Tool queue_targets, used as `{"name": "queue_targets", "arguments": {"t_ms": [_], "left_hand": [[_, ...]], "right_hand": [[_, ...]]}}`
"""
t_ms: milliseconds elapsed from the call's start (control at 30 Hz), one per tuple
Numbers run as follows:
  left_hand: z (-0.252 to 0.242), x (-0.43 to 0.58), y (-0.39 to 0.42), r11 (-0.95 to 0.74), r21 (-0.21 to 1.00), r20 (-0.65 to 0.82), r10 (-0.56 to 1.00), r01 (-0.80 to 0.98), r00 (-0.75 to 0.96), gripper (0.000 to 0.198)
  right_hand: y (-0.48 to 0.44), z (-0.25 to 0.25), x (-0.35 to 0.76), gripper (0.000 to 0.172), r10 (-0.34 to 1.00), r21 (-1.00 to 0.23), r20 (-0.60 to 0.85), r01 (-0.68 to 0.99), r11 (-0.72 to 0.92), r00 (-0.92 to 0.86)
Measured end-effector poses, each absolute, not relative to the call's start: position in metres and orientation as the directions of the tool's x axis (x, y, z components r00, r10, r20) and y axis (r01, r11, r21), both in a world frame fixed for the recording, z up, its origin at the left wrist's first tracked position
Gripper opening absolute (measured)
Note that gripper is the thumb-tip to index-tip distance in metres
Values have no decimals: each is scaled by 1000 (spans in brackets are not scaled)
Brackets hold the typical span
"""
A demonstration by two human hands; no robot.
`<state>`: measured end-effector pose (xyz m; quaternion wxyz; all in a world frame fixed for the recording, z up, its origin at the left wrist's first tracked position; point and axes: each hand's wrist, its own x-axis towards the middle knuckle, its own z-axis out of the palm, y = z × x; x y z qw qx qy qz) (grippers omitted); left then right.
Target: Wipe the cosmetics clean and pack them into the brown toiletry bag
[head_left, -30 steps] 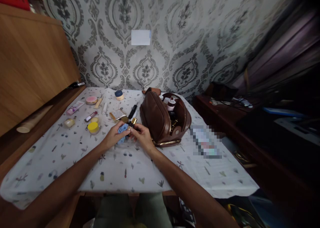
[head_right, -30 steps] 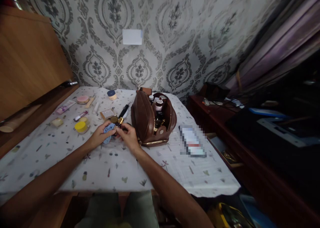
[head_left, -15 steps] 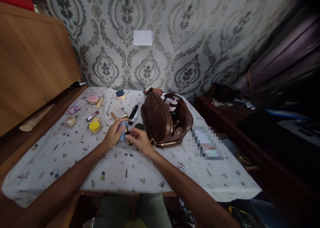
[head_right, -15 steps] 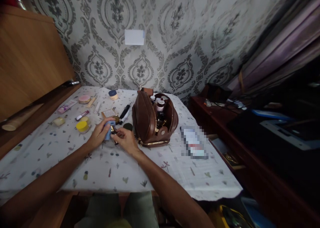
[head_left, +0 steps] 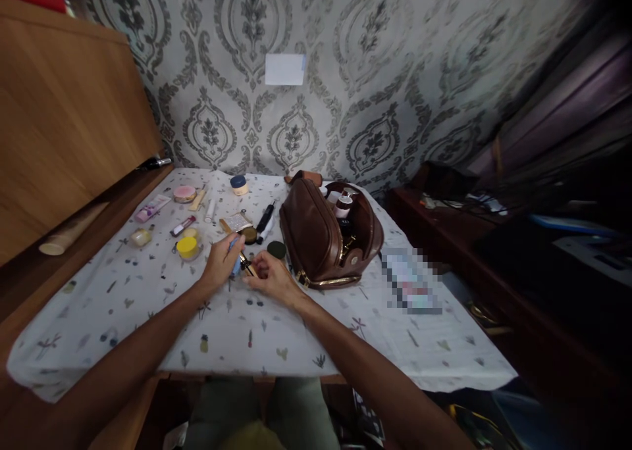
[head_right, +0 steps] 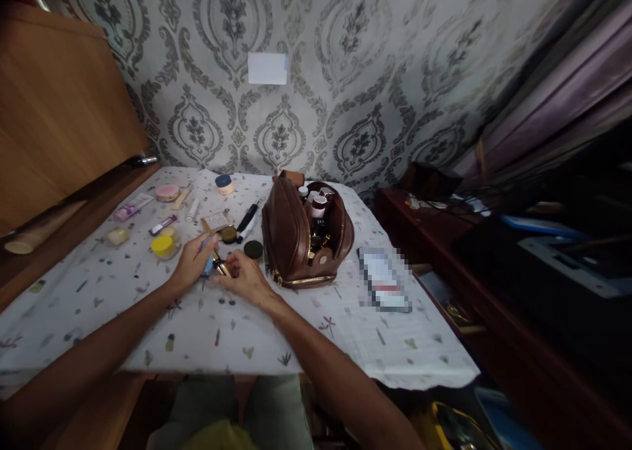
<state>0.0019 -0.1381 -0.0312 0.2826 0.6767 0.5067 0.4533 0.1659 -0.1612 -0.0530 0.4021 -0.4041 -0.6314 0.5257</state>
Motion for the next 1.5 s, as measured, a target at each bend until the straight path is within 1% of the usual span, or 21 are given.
{"name": "queue_targets", "arguments": {"t_ms": [100,233,333,433,500,600,700,767,933,1100,1167,1333,1500], "left_hand": [[-32,-1,-136,-339,844,326,939,415,105,40],[-34,-5,-133,-386,840,320,920,381,226,36],[-36,-6,-132,-375,866,304,920,331,248,34],[-36,-5,-131,-335,882,287,940,331,185,33],[-36,-4,-132,-345,871,306,938,350,163,33],[-34,-3,-132,-365,851,337,931,378,141,33],[-31,-2,-132,-357,841,345,933,406,106,36],[-30,-2,-132,-343,840,336,937,420,94,38],[-29,-4,-133,-313,851,318,946,421,60,39],[-29,-3,-135,-334,844,328,940,421,88,37],[-28,-2,-136,-333,836,334,939,436,78,37],[-25,1,-138,-322,839,326,943,438,69,40],[-27,2,-140,-323,832,326,942,451,72,41]], "right_hand": [[-161,-50,166,44,928,-999,40,14,49,-371],[-160,-45,170,46,894,-992,-83,-50,-117,-441],[-159,-44,172,48,887,-982,-113,-85,-168,-447],[-159,-45,170,48,886,-987,-86,-82,-138,-456],[-160,-47,168,49,891,-991,-54,-85,-103,-451],[-161,-50,164,59,907,-990,-22,-118,-79,-420],[-162,-51,163,55,905,-990,-3,-124,-62,-426],[-162,-50,165,52,895,-990,-8,-121,-69,-445],[-161,-45,172,55,860,-976,-74,-140,-166,-504],[-160,-43,176,55,834,-955,-114,-173,-242,-540],[-160,-44,175,57,827,-960,-113,-155,-235,-551],[-160,-48,170,61,805,-982,-64,-105,-155,-590],[-159,-53,167,66,828,-977,-80,-121,-175,-555]]}}
